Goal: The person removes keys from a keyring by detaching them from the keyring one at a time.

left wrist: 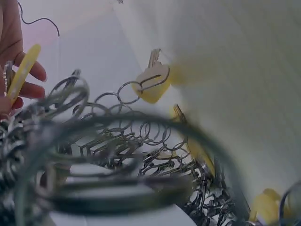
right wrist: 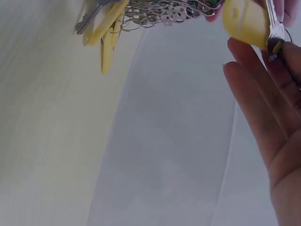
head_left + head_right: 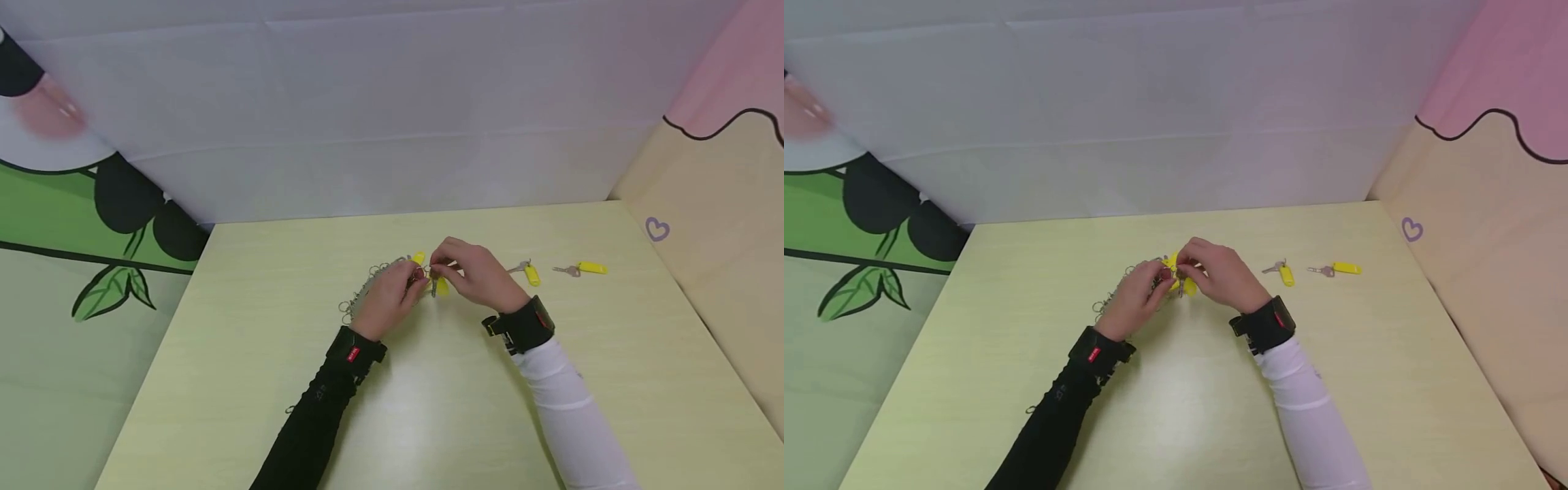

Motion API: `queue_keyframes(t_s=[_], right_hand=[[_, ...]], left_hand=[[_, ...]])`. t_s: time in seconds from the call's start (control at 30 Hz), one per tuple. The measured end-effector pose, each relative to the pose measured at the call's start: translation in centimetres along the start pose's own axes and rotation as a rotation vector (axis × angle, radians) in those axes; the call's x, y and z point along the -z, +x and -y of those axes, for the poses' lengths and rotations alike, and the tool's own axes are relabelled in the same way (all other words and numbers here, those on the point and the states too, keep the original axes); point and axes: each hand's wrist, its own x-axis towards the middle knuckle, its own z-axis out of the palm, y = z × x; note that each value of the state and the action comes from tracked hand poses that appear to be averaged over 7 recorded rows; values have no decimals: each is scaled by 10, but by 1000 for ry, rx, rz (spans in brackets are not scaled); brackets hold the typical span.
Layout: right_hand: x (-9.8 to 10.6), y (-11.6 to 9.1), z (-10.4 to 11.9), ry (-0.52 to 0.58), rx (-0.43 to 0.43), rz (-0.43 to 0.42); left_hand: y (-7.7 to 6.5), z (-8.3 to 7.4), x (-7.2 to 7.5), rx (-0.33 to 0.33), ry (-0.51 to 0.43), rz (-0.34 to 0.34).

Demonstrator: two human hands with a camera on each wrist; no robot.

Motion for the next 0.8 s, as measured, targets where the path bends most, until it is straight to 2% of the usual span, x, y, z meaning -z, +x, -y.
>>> queue_keyframes(t_s=[0.1,0.3,0.6,0.7,0.8], right_hand=[[-4,1,3,-56,14,-14],[-6,-1,6,-166,45,-71],[-10,1,5,-194,34,-60],[-13,2,4,-215,44,-105],[-16,3,4,-227,70,-190]], left_hand=[[-1,0,2,-8,52,-20],[-1,2,3,-77,123,-42],[-1,3,3,-121,172,-65],[-1,3,2,-130,186,-71],[-1,4,2,-144,188,-85]])
